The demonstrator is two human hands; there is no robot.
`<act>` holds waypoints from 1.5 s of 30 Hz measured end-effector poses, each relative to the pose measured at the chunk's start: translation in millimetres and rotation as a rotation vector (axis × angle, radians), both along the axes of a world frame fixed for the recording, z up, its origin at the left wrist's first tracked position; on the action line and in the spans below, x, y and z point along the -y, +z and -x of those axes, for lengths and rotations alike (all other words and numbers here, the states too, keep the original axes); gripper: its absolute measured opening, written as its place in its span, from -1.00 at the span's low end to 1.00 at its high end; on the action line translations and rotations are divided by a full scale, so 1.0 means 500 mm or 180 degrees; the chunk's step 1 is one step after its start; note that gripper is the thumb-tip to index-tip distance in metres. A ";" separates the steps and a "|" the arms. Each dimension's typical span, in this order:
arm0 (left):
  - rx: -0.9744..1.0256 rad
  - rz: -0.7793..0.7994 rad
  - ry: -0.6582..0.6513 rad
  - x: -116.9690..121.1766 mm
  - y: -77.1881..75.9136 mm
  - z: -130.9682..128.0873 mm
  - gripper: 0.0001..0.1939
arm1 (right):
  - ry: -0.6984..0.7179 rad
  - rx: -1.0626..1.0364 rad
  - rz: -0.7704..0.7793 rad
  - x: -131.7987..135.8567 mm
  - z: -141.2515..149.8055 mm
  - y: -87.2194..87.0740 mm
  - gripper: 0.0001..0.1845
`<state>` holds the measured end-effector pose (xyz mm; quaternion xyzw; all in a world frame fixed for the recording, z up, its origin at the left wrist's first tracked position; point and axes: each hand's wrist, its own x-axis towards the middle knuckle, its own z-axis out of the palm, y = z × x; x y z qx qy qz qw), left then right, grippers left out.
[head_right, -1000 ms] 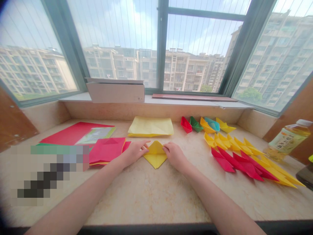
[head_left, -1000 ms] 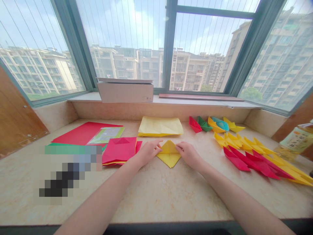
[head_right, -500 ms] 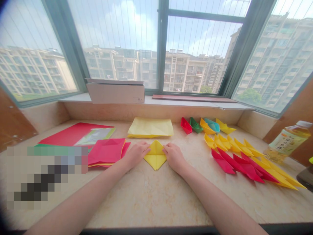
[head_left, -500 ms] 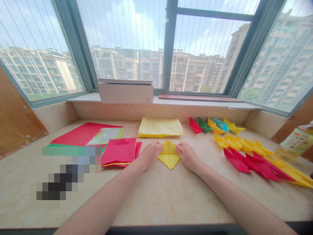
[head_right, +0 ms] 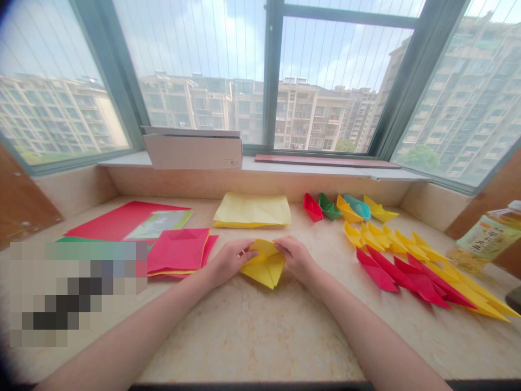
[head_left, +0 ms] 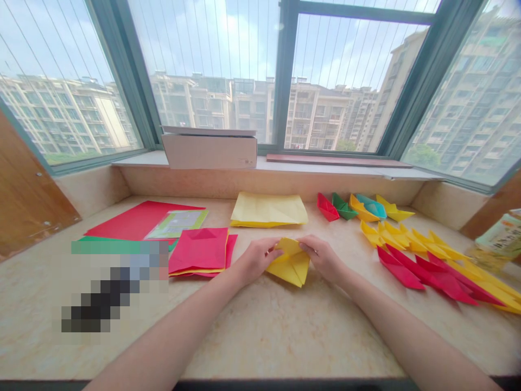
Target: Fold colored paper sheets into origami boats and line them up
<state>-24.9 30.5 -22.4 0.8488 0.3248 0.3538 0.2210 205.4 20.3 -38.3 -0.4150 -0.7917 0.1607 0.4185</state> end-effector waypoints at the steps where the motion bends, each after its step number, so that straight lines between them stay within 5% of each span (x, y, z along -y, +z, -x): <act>1: -0.0151 -0.0163 -0.0135 0.000 -0.001 0.002 -0.82 | 0.0098 0.0011 -0.0043 0.001 -0.001 -0.001 -0.73; 11: -0.0677 -0.1433 -0.0154 0.000 0.020 0.026 -0.66 | 0.0615 0.0427 -0.0336 0.013 0.001 0.000 -0.64; 15: -0.1244 -0.1000 -0.0556 0.001 0.029 0.030 -0.67 | 0.0514 0.0937 -0.0110 0.024 0.002 0.012 -0.65; 21: -0.1080 -0.0160 -0.1188 0.003 0.042 0.042 -0.66 | 0.0854 0.1077 0.0099 0.031 0.002 0.022 -0.65; 30: -0.1190 -0.0210 -0.1094 -0.001 0.023 0.029 -0.69 | 0.0848 0.1093 -0.0006 0.026 0.009 0.010 -0.80; 45: -0.0914 0.0070 -0.0861 -0.009 -0.004 0.021 -0.62 | 0.0679 0.1063 -0.0029 0.022 0.011 -0.005 -0.77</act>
